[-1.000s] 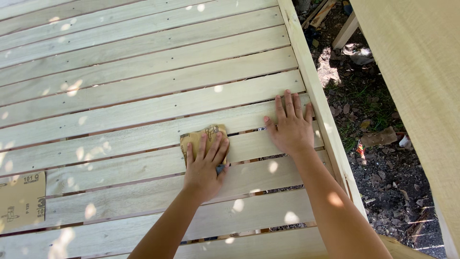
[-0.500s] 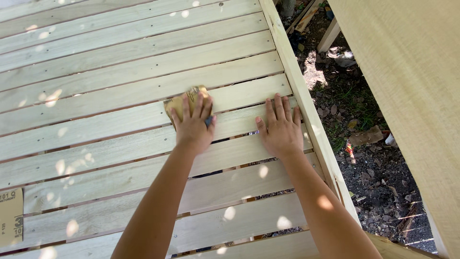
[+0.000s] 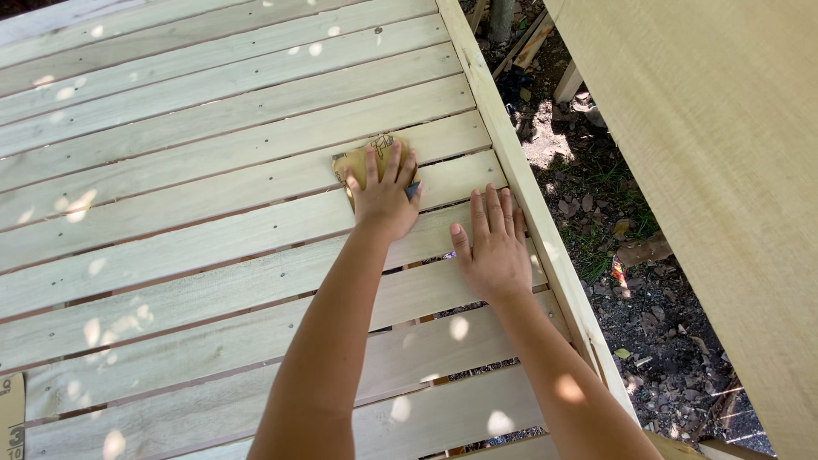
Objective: The person sands the slatted wooden surface of a furniture frame, rubbing a sanding block wrapped in abrasive paper back and forth across the planks. They work over different sections of the slats and along the edge rail, steadying the frame with their free hand.
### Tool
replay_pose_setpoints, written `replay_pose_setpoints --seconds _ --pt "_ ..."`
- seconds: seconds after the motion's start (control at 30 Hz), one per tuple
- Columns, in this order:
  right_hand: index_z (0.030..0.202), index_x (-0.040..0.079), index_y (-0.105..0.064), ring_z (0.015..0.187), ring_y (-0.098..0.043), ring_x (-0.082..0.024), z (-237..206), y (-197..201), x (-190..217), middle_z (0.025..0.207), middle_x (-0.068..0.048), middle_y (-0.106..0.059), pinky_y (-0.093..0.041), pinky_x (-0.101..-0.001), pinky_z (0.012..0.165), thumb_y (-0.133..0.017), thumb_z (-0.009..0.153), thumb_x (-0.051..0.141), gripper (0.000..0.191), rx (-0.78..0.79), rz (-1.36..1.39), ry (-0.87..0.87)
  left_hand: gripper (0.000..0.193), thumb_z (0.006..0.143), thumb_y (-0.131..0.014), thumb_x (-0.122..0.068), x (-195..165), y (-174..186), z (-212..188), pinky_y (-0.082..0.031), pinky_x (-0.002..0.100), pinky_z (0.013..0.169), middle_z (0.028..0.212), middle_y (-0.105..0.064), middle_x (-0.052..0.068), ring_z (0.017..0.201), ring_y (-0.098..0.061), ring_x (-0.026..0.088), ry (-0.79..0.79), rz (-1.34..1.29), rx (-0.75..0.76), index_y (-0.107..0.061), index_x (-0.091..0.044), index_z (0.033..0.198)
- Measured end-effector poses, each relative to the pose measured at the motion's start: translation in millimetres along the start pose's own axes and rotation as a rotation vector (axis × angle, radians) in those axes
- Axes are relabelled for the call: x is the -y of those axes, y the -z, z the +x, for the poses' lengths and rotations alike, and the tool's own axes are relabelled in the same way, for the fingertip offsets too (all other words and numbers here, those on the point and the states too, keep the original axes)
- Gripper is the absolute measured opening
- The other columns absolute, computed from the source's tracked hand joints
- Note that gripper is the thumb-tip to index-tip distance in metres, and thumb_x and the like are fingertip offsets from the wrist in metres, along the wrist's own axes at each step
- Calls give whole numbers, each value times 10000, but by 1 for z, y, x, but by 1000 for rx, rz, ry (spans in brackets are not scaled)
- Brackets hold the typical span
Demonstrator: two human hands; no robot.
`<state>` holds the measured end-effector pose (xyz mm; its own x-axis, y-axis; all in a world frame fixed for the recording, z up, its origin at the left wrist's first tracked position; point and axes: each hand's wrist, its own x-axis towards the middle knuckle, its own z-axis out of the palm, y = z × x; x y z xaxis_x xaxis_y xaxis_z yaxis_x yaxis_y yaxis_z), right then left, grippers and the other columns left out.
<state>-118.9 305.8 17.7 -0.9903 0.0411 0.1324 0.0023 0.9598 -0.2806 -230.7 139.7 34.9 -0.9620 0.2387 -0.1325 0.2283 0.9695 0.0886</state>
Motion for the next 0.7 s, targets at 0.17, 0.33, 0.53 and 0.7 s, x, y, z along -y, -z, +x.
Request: replay_pose_setpoints --seconds 0.17,0.33,0.53,0.7 --pt "1627 129 -244 1571 -97 -368 -3 11 -3 1703 -125 -192 -114 -505 1256 -421 1032 459 703 -78 68 109 585 1024 -394 -460 -11 -17 -7 -61 602 1231 1679 -188 -77 1546 -112 256 -144 -145 -139 -287 -304 1578" --pt "1591 212 -324 1578 -105 -343 -3 25 9 1703 -38 -224 -111 -514 1259 -666 836 320 836 23 -11 339 285 904 -707 -241 17 -22 -90 -359 442 1221 1328 -693 -61 1365 -531 161 -406 -433 -162 -754 -226 1185" --pt "1415 222 -588 1522 -353 -256 23 -6 59 1489 16 -509 -257 -420 1303 -615 942 264 476 165 -96 476 397 878 -712 -321 66 -15 -124 -393 424 1195 1374 -615 -23 1371 -515 209 -249 -300 -236 -671 -201 1254" --pt "1283 32 -591 1394 -464 -289 53 -5 32 1587 -66 -471 -366 -414 1172 -567 1020 142 286 -40 -109 298 733 1008 -436 -561 133 -12 -109 -125 562 1213 1631 -236 129 1515 -179 345 156 -108 -320 -266 -133 1578"
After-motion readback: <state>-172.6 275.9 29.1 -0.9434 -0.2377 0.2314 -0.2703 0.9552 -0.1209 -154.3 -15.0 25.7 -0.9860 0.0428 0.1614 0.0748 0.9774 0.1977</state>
